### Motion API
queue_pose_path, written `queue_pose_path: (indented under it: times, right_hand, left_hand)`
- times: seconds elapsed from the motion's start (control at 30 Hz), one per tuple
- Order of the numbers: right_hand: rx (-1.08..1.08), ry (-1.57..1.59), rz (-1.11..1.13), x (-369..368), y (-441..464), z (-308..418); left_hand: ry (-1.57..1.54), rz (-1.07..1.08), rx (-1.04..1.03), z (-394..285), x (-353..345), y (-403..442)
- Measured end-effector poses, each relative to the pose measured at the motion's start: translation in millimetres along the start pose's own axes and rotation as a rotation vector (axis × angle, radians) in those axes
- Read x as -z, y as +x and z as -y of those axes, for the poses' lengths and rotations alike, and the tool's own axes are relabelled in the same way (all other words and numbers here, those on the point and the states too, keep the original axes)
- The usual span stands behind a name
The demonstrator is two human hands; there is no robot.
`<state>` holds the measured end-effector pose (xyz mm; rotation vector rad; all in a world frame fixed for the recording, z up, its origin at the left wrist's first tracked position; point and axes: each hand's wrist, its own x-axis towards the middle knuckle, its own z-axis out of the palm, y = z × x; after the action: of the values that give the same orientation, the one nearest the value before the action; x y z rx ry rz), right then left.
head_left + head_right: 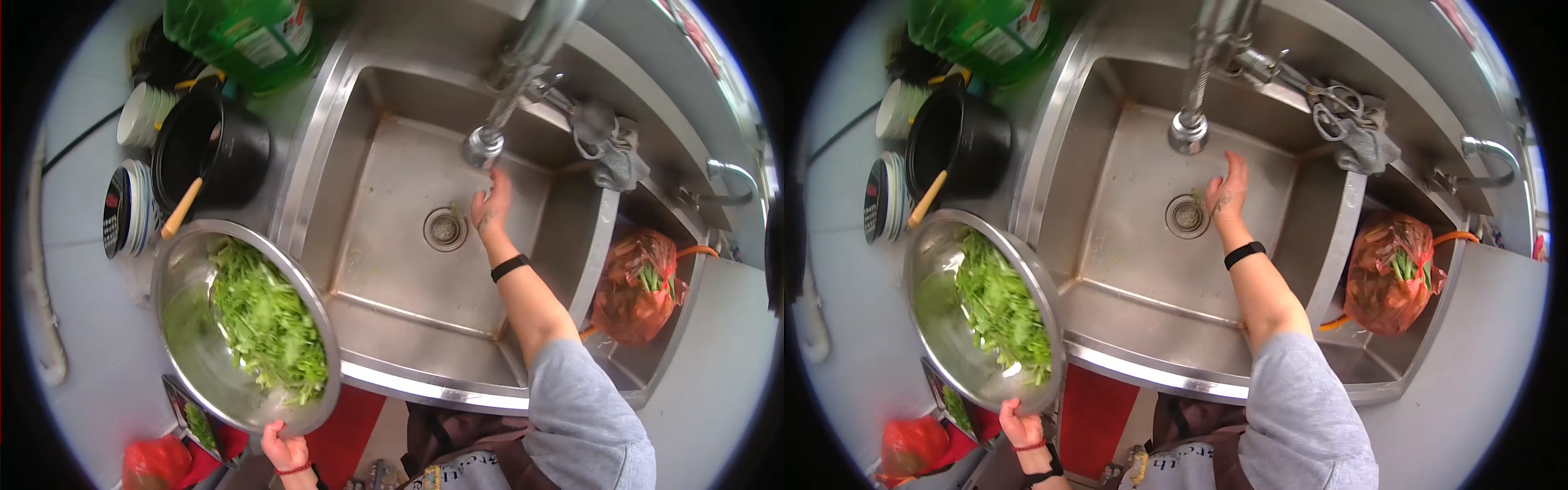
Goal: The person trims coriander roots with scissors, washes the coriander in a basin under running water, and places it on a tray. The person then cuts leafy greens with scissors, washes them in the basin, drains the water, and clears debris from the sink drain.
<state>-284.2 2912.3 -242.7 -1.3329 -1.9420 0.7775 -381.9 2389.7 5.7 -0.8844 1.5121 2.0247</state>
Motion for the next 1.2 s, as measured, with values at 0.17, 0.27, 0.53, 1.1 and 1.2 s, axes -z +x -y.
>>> queue_pose_path:
  times: [0.17,0.27,0.53,1.1,1.2]
  right_hand:
    - [0.621,-0.140,-0.323,110,99,132]
    - [0.702,-0.561,-0.067,137,137,139]
    - [0.659,-0.459,0.192,201,122,116]
    - [0.059,-0.273,0.453,358,-161,78]
    - [-0.056,-0.255,0.505,373,-161,73]
  left_hand:
    - [0.314,0.079,-0.249,-8,-54,-57]
    - [0.488,0.177,-0.269,-14,-92,-74]
    - [0.555,0.606,0.142,53,-185,-7]
    - [0.421,0.287,0.563,218,-257,160]
    - [0.448,0.253,0.577,235,-247,167]
